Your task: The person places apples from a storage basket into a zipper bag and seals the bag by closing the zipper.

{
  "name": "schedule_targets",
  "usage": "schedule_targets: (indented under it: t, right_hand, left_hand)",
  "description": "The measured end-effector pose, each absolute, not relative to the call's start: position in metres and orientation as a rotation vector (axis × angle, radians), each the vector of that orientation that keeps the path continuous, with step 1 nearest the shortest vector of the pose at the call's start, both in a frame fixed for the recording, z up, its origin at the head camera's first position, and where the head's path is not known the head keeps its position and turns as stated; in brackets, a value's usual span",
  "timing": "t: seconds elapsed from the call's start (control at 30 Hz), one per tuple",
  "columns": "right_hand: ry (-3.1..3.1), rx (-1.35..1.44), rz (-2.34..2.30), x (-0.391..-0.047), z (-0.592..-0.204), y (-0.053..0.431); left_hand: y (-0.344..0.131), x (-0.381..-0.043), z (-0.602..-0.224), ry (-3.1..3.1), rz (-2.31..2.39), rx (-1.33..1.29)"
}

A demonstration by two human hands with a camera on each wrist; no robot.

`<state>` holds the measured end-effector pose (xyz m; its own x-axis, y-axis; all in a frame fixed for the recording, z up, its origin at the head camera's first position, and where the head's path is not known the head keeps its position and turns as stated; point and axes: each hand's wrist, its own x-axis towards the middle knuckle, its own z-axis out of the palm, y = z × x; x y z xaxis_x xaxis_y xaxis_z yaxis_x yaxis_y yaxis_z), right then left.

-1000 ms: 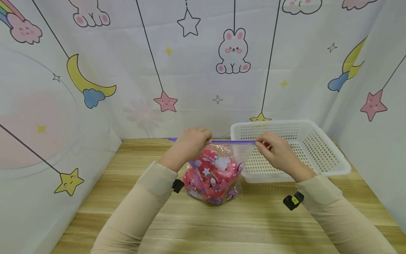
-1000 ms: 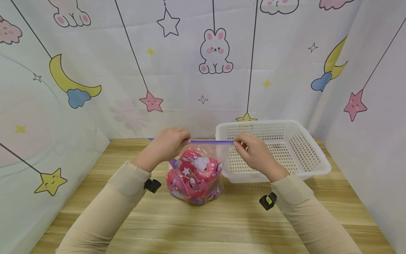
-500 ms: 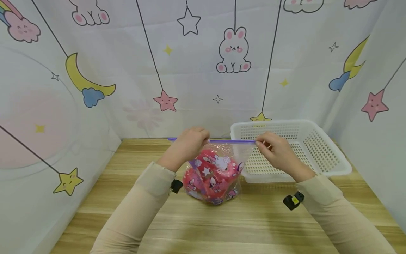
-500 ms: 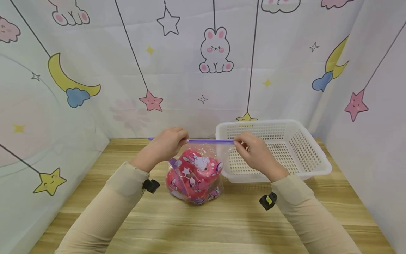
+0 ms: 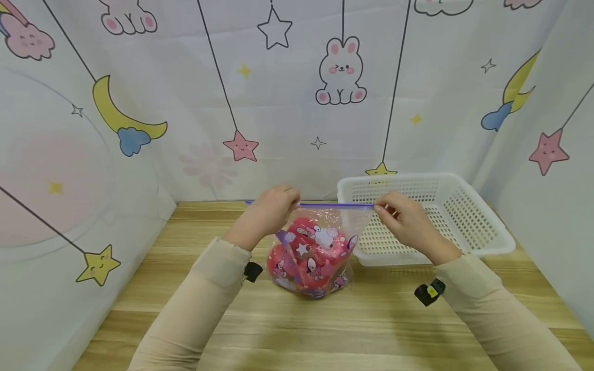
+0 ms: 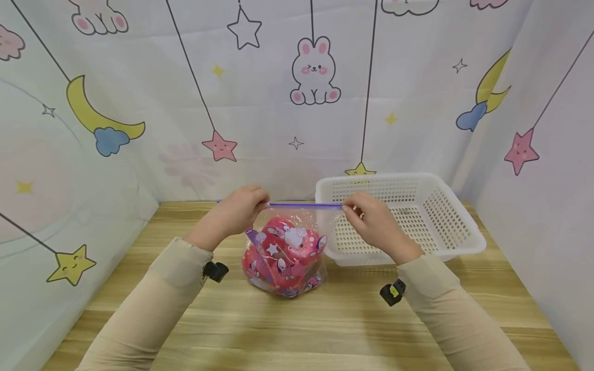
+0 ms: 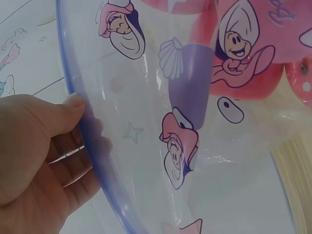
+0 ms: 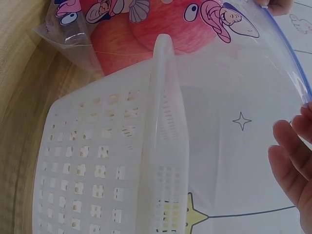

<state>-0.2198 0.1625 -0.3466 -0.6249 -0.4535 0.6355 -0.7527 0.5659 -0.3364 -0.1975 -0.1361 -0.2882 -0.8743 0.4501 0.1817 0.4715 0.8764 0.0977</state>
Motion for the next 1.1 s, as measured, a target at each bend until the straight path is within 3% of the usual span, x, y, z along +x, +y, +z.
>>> schedule_targets:
  t: [1.1]
  right_hand:
    - [-2.328,0.954,0.837,-0.219,-0.347,0.163]
  left_hand:
    - [-0.149,-0.192,-0.287,-2.902,-0.24,-0.663]
